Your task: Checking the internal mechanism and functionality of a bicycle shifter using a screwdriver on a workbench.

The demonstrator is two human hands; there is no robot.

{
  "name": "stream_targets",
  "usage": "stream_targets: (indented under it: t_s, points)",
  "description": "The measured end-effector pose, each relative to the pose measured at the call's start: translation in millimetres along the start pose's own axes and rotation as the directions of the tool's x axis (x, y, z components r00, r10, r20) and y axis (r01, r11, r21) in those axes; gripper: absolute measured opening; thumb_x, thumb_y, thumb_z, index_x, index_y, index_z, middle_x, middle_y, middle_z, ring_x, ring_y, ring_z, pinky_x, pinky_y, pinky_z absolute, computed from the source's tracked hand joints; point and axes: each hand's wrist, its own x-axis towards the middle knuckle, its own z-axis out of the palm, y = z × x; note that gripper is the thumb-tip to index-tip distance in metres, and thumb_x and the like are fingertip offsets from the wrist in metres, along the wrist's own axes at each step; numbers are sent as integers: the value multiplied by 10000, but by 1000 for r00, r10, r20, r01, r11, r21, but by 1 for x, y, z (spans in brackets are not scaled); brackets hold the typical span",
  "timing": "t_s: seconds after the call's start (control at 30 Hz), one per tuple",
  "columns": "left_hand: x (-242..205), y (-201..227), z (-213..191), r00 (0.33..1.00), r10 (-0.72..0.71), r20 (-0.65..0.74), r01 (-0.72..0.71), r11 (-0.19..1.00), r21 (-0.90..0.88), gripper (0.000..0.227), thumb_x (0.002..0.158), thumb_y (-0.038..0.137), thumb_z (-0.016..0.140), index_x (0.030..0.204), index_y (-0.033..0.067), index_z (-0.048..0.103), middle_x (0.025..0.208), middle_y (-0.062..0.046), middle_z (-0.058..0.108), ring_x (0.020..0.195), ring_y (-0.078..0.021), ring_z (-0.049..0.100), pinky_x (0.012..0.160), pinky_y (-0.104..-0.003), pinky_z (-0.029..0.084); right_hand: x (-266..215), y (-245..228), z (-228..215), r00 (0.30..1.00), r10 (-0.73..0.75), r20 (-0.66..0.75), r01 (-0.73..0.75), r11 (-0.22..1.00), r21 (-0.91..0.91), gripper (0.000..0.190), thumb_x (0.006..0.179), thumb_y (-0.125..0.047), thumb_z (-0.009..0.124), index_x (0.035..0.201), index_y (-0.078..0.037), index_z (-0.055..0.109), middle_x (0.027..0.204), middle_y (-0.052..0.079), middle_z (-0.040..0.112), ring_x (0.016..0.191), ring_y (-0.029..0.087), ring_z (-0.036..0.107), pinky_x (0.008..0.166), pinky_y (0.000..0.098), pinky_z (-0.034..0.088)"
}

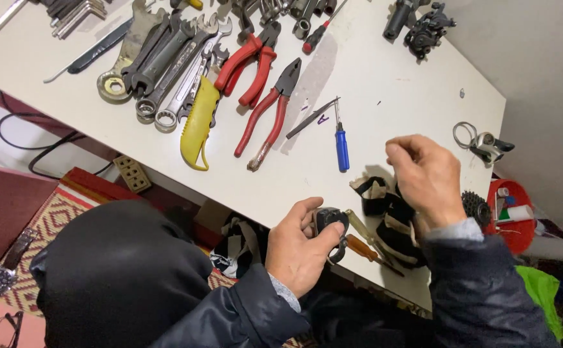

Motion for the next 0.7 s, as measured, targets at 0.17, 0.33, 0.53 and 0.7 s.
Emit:
stream_targets:
  t_s: [0.17, 0.33, 0.53, 0.7]
  points:
    - [7, -3, -1, 1000, 4, 5, -4, 995, -96, 605, 747, 303, 774, 1323, 166, 650, 1275, -67, 756, 1079, -179, 768, 947, -298, 653, 77, 16, 9, 991, 94, -97, -93, 996, 10, 120, 931, -174, 653, 964, -126, 758, 844, 15, 731, 765, 114, 660, 786, 299, 539]
    - [5, 5, -8, 1000, 8, 24, -6, 997, -74, 621, 744, 358, 774, 1338, 225, 645, 1350, -99, 694, 1244, -268, 705, 1058, -401, 655, 122, 21, 28, 968, 243, -67, -227, 955, 192, 74, 924, -131, 679, 871, -124, 732, 789, 37, 678, 661, 135, 608, 592, 285, 529]
    - [9, 9, -11, 999, -37, -3, 36, 989, -143, 627, 739, 329, 775, 1346, 217, 662, 1323, -80, 731, 1161, -264, 763, 1005, -395, 692, 152, 20, 47, 931, 355, -88, -326, 914, 240, 251, 936, -186, 756, 742, -137, 605, 794, 30, 644, 665, 157, 553, 573, 309, 497]
    - [14, 9, -12, 997, -64, -40, 54, 973, -223, 593, 740, 259, 783, 1323, 184, 702, 1212, -81, 791, 1055, -207, 781, 916, -342, 679, 166, 25, 52, 926, 360, -112, -339, 925, 174, 242, 854, -195, 811, 732, -161, 605, 873, 4, 670, 758, 133, 603, 637, 298, 538]
